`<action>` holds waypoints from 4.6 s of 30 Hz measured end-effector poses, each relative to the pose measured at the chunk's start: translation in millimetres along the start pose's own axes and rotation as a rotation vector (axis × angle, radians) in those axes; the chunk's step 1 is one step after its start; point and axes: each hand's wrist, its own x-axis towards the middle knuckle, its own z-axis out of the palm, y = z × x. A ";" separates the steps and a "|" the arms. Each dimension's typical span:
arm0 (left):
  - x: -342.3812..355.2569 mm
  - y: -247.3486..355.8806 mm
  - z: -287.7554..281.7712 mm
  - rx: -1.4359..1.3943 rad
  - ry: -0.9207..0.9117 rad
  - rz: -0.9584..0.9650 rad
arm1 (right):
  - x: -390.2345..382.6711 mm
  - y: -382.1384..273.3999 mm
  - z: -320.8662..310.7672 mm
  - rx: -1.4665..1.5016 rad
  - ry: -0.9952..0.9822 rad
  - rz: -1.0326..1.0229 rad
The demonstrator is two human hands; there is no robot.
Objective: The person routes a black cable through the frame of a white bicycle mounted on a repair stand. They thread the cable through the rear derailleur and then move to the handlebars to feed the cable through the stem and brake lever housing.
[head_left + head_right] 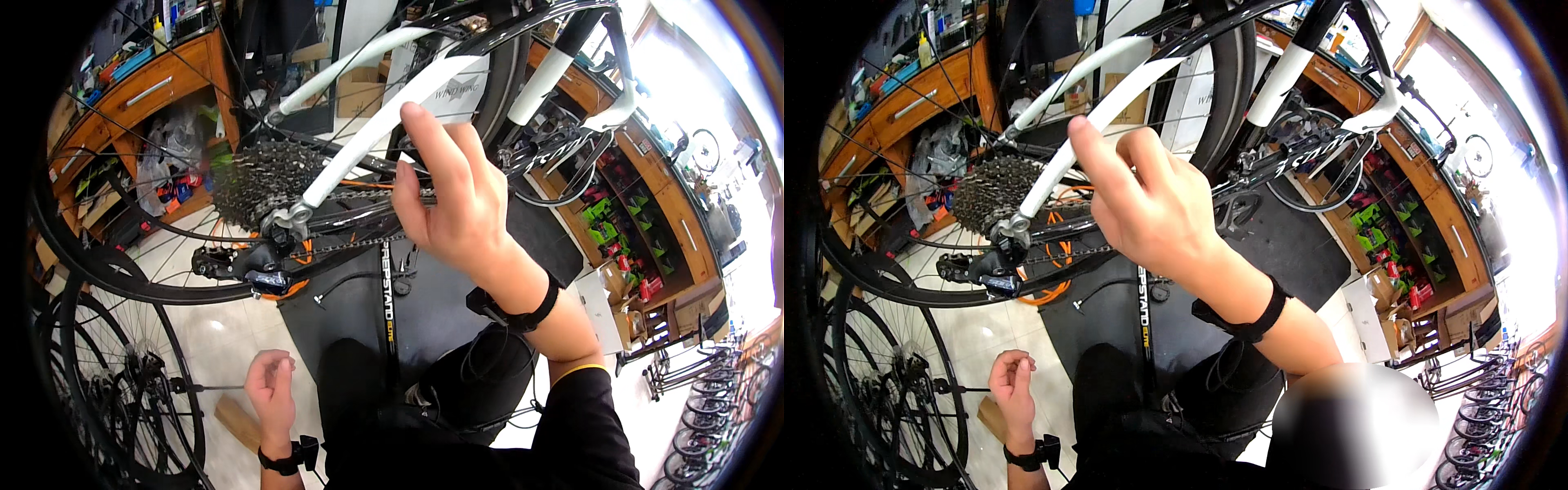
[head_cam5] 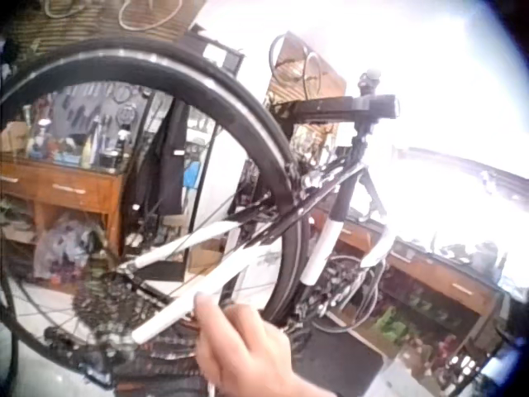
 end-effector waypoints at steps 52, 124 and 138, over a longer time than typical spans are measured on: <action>42.5 17.2 35.6 -0.174 -0.192 0.556 | 142.8 -133.7 60.0 0.099 -0.838 -1.127; 38.9 22.2 30.5 -0.122 -0.080 0.574 | 148.6 -150.1 58.5 0.094 -1.061 -1.100; 50.8 28.1 34.8 -0.230 -0.072 0.623 | 155.5 -180.4 29.7 -0.337 -1.213 -0.978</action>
